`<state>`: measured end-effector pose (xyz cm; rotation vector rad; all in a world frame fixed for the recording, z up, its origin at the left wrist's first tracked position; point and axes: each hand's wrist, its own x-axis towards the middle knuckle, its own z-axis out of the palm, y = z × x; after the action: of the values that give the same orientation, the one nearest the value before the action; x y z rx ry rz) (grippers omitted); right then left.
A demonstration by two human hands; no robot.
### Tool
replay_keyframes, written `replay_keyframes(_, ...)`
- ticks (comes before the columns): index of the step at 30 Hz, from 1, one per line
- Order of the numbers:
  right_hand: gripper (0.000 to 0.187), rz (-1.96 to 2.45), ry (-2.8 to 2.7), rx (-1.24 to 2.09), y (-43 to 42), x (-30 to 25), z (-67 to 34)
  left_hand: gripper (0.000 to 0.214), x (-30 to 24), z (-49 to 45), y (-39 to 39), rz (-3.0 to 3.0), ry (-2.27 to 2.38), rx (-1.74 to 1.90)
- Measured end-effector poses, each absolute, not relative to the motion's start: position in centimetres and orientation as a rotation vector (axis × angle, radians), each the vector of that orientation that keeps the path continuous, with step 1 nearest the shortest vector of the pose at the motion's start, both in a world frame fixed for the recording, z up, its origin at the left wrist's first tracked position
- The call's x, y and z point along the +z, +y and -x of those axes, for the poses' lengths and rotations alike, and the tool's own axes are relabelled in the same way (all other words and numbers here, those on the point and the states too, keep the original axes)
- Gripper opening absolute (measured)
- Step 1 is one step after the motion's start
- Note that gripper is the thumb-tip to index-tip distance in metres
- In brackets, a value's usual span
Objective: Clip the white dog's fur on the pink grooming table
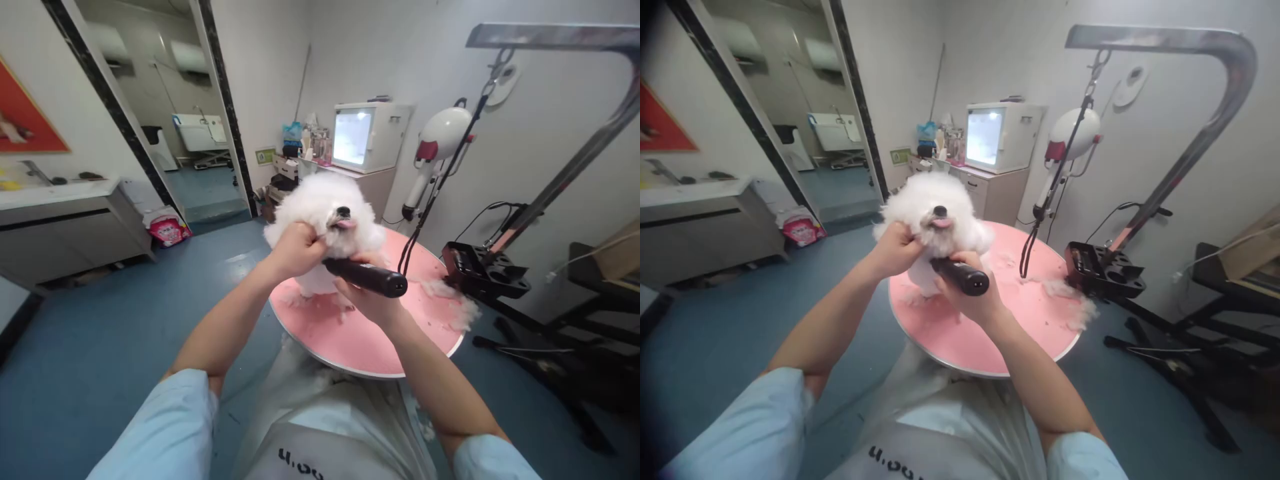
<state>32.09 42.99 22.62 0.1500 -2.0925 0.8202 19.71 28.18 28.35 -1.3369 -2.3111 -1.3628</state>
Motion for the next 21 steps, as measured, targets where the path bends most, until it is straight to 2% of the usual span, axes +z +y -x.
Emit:
replay_keyframes(3,0.029,-0.220,-2.099,0.798,43.6,22.3,-32.8,0.031,28.9,-19.7,29.0,1.403,-2.298,-1.313)
replay_keyframes(7,0.039,-0.275,-1.904,0.724,44.2,23.3,-32.9,0.030,30.0,-20.1,30.3,1.519,-2.211,-1.356)
replay_keyframes(13,0.024,-0.155,-2.196,0.721,44.1,23.1,-33.4,0.029,31.1,-21.2,32.8,1.585,-2.165,-1.387)
replay_keyframes(19,0.041,-0.085,-1.767,0.655,45.2,23.1,-36.0,0.029,32.0,-23.7,35.3,1.746,-2.213,-1.329)
replay_keyframes(21,0.039,-0.036,-1.829,0.605,45.4,23.0,-36.4,0.029,32.1,-24.2,35.9,1.751,-2.224,-1.340)
